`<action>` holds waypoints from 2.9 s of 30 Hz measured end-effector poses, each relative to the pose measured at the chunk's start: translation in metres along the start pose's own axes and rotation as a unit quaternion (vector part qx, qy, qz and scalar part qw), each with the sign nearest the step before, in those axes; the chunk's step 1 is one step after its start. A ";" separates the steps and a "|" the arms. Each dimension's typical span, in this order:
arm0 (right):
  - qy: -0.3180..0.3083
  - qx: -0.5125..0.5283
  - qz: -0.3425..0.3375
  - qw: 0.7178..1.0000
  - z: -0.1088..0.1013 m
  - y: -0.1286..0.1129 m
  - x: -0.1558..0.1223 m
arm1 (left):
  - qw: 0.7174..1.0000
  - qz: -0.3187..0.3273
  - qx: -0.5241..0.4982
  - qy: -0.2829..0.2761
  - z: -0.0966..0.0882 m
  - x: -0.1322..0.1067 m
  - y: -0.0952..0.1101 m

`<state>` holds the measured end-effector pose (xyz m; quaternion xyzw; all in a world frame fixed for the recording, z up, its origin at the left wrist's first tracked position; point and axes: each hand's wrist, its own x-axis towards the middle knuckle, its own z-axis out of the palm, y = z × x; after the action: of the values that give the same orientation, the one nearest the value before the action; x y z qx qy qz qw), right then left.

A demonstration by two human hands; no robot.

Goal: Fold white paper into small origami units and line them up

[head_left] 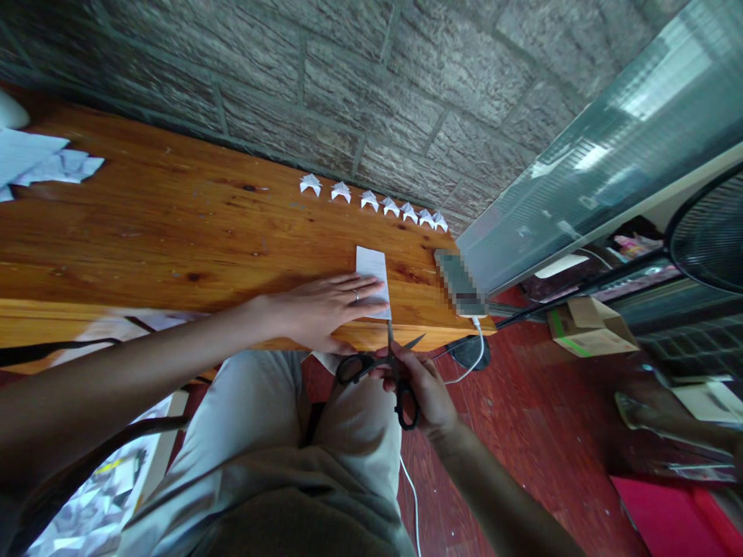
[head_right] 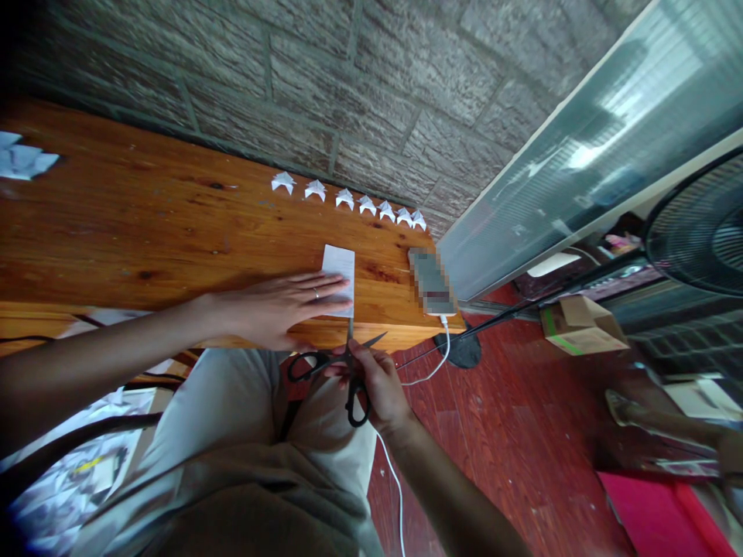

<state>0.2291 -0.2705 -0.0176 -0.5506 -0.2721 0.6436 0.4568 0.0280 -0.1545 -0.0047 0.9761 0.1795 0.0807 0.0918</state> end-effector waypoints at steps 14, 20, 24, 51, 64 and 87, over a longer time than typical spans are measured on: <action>0.011 -0.009 -0.012 1.000 0.000 0.002 0.002 | 1.000 -0.001 -0.011 -0.006 -0.002 0.001 0.001; 0.041 0.003 -0.008 0.999 -0.017 -0.003 0.003 | 1.000 -0.005 -0.008 -0.009 -0.002 0.000 0.001; 0.116 0.021 -0.019 0.993 -0.053 -0.017 -0.004 | 1.000 -0.001 -0.018 -0.002 -0.003 -0.001 0.001; -0.150 -0.067 0.053 0.985 -0.022 -0.005 -0.016 | 0.994 -0.003 -0.108 0.012 -0.032 -0.005 -0.016; -0.140 -0.060 0.075 0.986 -0.019 -0.003 -0.010 | 0.992 -0.002 -0.100 0.075 -0.032 -0.008 -0.014; -0.141 -0.019 0.089 0.986 0.001 0.002 -0.006 | 0.981 -0.002 -0.045 0.189 0.006 -0.020 -0.007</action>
<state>0.2277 -0.2770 -0.0164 -0.4846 -0.2957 0.7476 0.3446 0.0083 -0.1560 -0.0148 0.9378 0.1913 0.2718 0.1004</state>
